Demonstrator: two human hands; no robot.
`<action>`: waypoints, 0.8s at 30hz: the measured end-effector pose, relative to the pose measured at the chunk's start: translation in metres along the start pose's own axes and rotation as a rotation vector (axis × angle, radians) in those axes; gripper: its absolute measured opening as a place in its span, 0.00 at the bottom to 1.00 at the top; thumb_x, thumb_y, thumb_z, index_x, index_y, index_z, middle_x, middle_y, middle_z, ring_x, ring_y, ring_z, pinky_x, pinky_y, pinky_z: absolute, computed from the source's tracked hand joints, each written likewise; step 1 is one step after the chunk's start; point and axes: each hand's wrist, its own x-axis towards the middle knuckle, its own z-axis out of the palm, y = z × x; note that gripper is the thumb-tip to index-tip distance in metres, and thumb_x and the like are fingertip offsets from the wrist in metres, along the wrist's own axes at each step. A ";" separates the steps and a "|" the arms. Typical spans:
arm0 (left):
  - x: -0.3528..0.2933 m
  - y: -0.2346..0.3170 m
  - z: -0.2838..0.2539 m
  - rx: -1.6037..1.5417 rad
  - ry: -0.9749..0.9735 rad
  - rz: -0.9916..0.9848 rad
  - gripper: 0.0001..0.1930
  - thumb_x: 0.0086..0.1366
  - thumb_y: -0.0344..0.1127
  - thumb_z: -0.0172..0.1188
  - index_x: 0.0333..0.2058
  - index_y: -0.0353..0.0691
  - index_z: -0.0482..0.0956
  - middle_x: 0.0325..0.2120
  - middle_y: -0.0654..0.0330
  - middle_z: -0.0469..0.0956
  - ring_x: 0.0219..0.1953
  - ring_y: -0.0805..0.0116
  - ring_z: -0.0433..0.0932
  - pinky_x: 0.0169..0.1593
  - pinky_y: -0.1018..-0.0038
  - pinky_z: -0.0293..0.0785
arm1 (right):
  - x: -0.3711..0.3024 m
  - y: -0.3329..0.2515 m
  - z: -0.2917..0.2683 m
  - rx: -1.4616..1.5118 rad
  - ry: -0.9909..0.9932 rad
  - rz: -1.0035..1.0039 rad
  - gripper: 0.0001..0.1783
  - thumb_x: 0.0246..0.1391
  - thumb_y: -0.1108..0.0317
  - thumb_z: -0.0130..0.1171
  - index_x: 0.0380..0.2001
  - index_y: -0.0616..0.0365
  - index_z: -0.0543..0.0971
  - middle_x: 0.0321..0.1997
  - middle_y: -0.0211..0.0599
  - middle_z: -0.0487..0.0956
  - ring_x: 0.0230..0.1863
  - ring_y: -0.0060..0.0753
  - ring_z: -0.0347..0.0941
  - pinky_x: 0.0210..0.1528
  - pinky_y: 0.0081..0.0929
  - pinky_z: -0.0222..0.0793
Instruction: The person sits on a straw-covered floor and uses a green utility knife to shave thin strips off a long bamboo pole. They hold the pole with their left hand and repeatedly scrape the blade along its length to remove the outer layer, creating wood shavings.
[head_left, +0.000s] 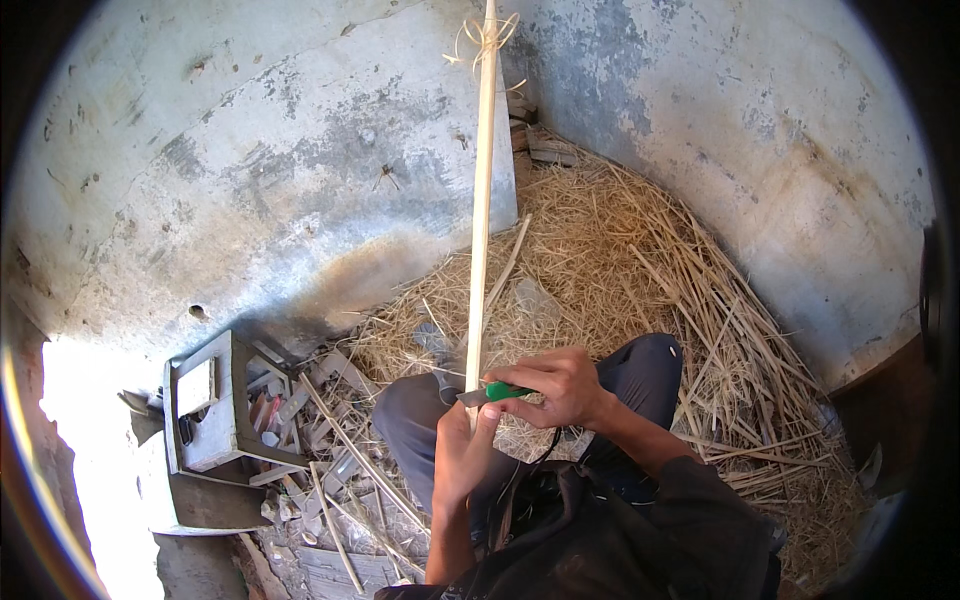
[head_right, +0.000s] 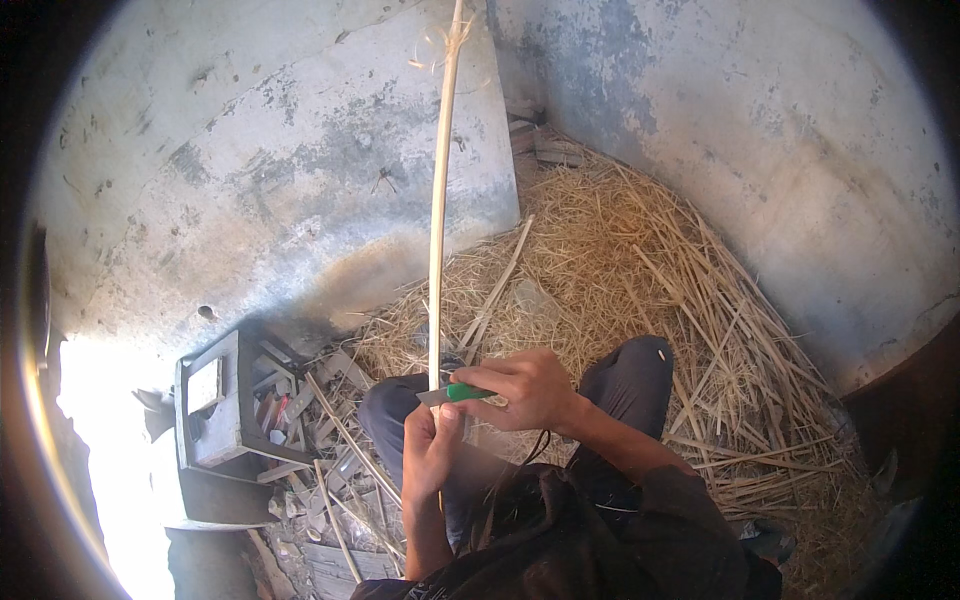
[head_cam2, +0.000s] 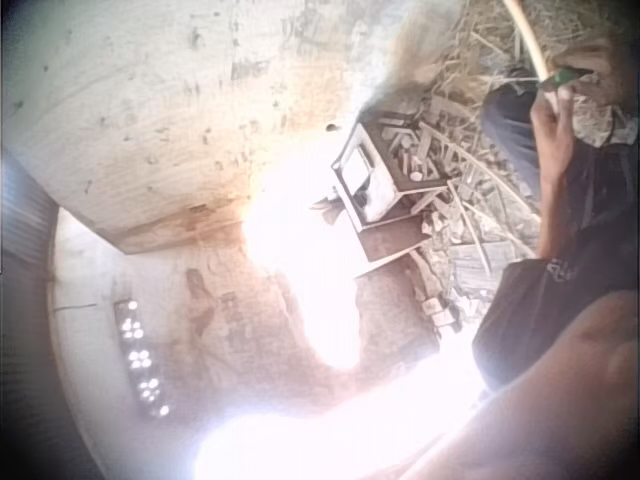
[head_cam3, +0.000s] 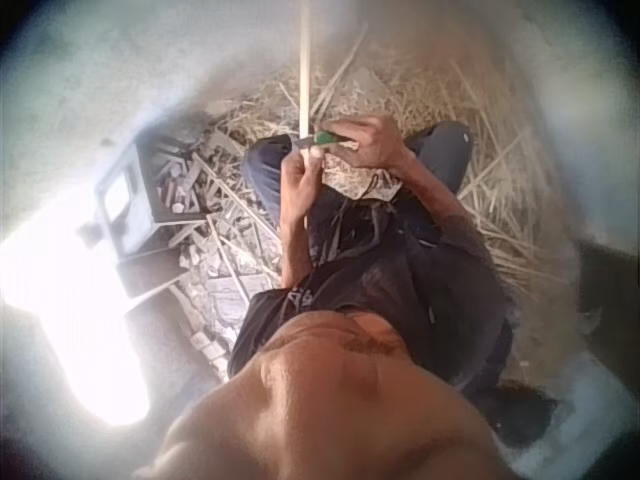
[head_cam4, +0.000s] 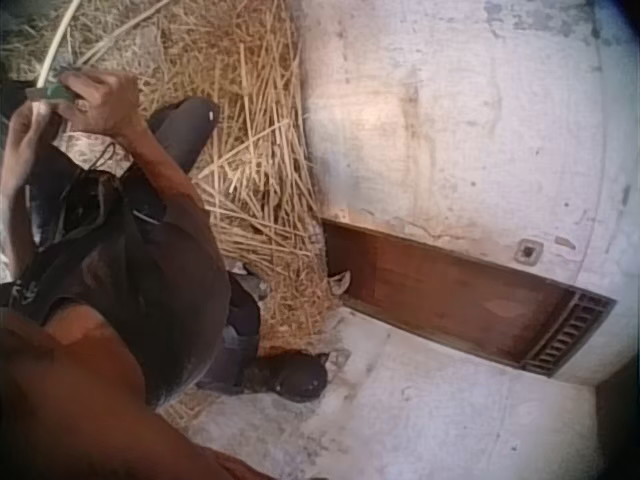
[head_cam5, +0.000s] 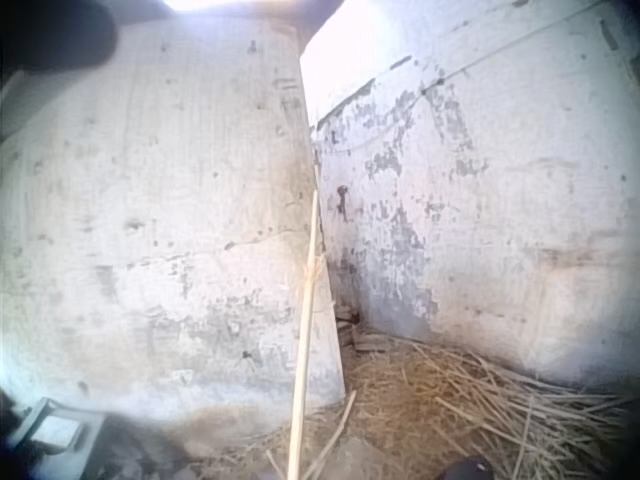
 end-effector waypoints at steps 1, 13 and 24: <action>0.000 0.001 0.000 0.020 0.003 0.007 0.16 0.79 0.40 0.58 0.50 0.31 0.80 0.34 0.66 0.79 0.37 0.79 0.72 0.43 0.76 0.71 | 0.001 0.000 0.000 -0.009 0.014 -0.006 0.18 0.51 0.54 0.76 0.41 0.52 0.89 0.31 0.30 0.88 0.27 0.32 0.85 0.27 0.26 0.79; -0.004 0.002 0.001 0.042 -0.019 -0.011 0.25 0.79 0.52 0.54 0.50 0.30 0.78 0.28 0.70 0.70 0.32 0.80 0.65 0.34 0.76 0.64 | 0.003 0.002 -0.005 -0.057 0.047 -0.018 0.19 0.49 0.52 0.77 0.39 0.51 0.89 0.27 0.29 0.86 0.24 0.31 0.83 0.26 0.27 0.76; -0.006 0.010 0.005 0.046 -0.008 0.059 0.26 0.81 0.57 0.48 0.45 0.34 0.76 0.24 0.77 0.65 0.25 0.87 0.58 0.27 0.82 0.54 | 0.005 0.002 -0.007 -0.082 0.091 -0.046 0.20 0.48 0.50 0.78 0.38 0.52 0.89 0.26 0.28 0.86 0.22 0.29 0.82 0.23 0.26 0.73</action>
